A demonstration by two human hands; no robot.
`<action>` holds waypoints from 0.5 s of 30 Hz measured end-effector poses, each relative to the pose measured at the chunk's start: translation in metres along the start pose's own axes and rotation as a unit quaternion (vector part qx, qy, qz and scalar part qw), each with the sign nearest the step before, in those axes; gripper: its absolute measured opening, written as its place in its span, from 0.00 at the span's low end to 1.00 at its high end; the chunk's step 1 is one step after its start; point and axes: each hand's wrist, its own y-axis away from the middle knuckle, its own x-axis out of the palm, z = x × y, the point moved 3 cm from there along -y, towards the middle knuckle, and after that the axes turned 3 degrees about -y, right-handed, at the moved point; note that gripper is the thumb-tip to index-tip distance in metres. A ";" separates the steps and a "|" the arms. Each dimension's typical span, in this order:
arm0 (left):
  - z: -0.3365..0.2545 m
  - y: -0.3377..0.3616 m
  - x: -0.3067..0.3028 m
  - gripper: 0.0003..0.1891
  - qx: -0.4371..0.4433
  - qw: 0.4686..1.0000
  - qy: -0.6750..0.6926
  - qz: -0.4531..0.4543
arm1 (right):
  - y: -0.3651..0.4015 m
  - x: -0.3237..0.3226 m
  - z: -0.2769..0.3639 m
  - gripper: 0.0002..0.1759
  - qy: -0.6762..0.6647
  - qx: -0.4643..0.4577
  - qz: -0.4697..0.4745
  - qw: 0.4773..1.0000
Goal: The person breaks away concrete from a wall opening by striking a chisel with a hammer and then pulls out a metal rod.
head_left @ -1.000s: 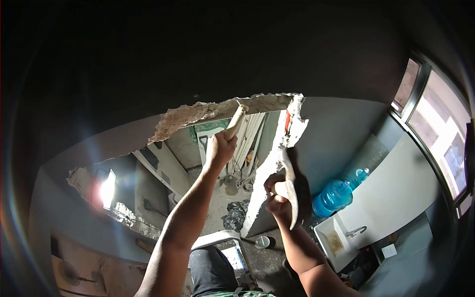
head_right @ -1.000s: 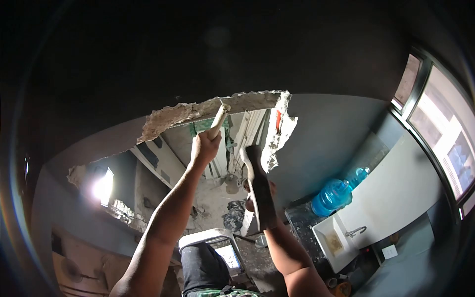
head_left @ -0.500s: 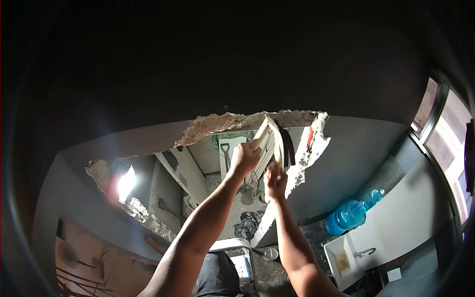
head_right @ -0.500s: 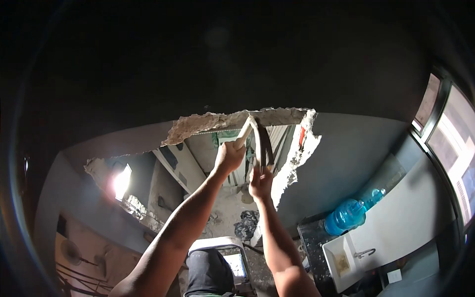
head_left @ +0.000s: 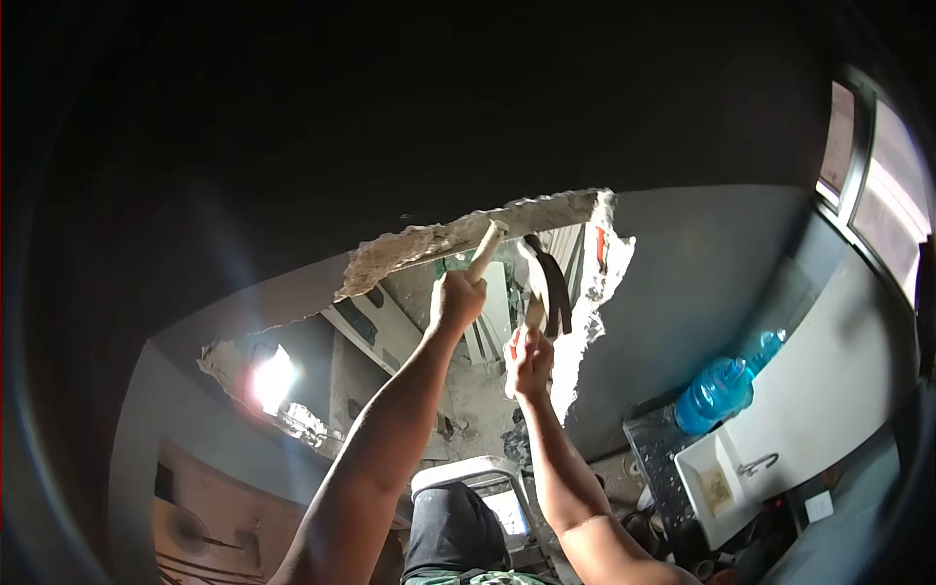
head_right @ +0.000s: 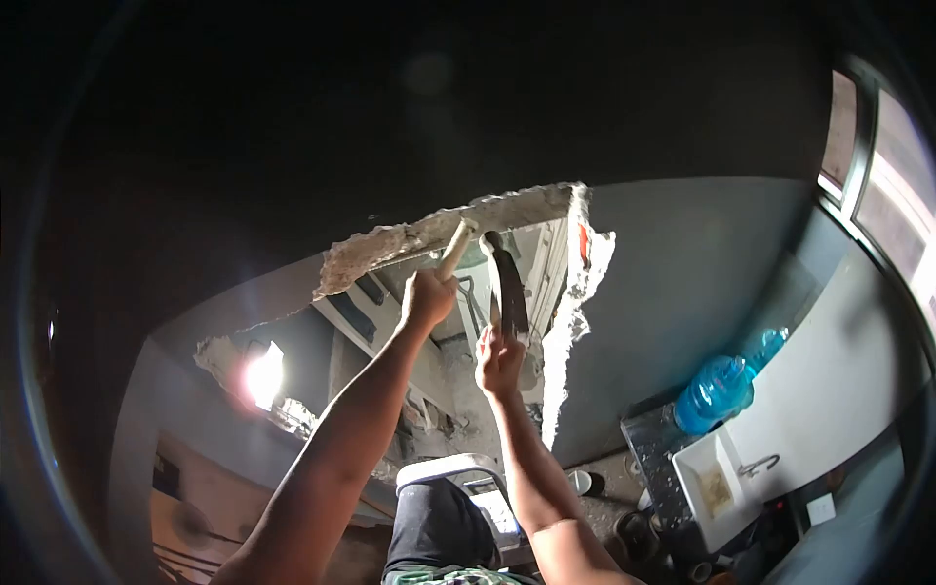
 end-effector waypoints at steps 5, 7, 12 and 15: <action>-0.011 -0.002 -0.009 0.16 0.001 1.000 -0.030 -0.008 | 0.002 0.028 0.052 0.37 -0.071 -0.257 0.044 0.963; -0.014 -0.003 -0.015 0.16 0.012 0.999 -0.041 -0.013 | -0.008 0.034 0.026 0.37 -0.102 -0.195 0.007 0.975; -0.019 -0.009 -0.021 0.18 0.005 0.996 -0.079 0.029 | -0.017 -0.002 -0.009 0.31 0.012 0.165 -0.036 0.986; -0.037 -0.003 -0.032 0.15 -0.064 0.979 -0.002 0.193 | 0.033 -0.038 0.006 0.30 0.004 0.122 -0.021 0.992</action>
